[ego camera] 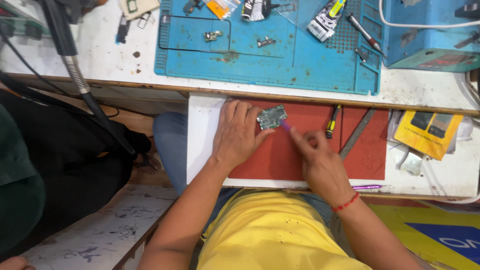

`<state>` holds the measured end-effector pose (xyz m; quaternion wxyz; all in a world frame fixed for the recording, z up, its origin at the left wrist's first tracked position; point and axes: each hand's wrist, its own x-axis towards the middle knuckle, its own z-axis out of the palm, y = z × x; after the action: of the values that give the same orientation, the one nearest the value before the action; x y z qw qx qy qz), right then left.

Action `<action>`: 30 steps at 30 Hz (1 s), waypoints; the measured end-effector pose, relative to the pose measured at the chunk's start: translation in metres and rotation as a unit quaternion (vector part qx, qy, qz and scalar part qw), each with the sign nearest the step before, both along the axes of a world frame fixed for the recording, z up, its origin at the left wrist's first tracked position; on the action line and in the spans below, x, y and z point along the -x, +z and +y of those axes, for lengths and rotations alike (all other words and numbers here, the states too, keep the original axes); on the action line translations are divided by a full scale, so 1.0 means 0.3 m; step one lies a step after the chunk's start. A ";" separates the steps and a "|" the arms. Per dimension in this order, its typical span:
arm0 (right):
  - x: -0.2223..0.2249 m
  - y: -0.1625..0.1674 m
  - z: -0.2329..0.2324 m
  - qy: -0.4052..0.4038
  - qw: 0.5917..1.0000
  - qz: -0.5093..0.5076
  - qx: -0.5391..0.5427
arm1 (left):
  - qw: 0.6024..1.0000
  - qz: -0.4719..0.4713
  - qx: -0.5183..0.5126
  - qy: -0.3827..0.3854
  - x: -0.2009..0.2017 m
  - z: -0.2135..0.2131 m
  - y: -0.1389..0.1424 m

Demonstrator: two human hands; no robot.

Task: The person uses a screwdriver to work on a small circuit board placed on a red mat. They then switch to a purple pen-like tool to scrape or clean the surface of the board. The person continues to manipulate the board and tools throughout the clip.

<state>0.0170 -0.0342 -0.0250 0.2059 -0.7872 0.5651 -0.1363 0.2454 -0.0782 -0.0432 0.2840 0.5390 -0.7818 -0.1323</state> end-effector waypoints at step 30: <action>0.022 0.052 0.082 0.010 0.999 -0.045 -0.014 | 0.999 0.032 0.031 -0.011 -0.013 0.122 0.111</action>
<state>0.0105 -0.0097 -0.0094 0.2433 -0.7828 0.5494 -0.1618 0.2492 -0.0416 -0.0100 0.3238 0.5165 -0.7823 -0.1283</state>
